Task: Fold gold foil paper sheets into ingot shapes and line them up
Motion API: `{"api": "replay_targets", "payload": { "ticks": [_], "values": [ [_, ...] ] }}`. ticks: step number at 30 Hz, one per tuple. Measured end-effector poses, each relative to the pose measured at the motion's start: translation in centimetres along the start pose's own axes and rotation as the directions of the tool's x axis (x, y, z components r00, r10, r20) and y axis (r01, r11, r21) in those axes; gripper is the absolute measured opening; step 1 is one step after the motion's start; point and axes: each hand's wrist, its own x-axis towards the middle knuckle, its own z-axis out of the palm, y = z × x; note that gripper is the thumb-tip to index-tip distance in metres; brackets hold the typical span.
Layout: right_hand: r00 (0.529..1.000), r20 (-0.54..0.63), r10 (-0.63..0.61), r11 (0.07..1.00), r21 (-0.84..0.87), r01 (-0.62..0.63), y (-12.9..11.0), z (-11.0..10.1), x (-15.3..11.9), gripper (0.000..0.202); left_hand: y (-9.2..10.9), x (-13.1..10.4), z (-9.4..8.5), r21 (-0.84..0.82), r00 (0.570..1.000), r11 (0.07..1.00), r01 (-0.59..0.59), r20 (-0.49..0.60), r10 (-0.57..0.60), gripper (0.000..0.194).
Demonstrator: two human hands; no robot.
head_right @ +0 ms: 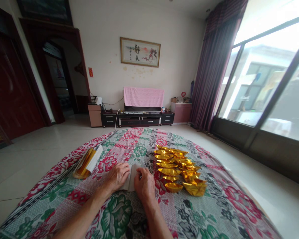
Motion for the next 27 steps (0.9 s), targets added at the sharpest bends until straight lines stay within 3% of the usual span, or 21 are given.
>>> {"api": "replay_targets", "payload": {
  "ticks": [9, 20, 24, 27],
  "values": [
    [0.999, -0.022, 0.047, 0.998, -0.046, -0.048, 0.4, 0.1, 0.1, 0.025, 0.2, -0.1, 0.3, -0.065, 0.995, 0.993, -0.096, 0.001, 0.096, 0.017],
    [0.999, -0.007, 0.033, 0.98, -0.197, -0.034, 0.4, -0.1, -0.2, 0.022, -0.5, -0.7, 0.9, -0.114, 0.998, 0.992, -0.055, 0.016, 0.057, 0.024],
    [0.999, 0.004, -0.035, 0.968, -0.247, 0.035, 0.2, -0.5, -0.2, 0.03, -0.7, -0.9, 1.2, 0.05, 0.998, 0.997, -0.06, 0.031, 0.058, 0.032],
    [0.989, 0.078, -0.126, 0.971, -0.196, 0.139, -0.5, -0.9, 0.0, 0.028, -0.7, -1.1, 1.3, 0.206, 0.994, 0.975, -0.082, 0.085, 0.065, 0.038]
  ]
}}
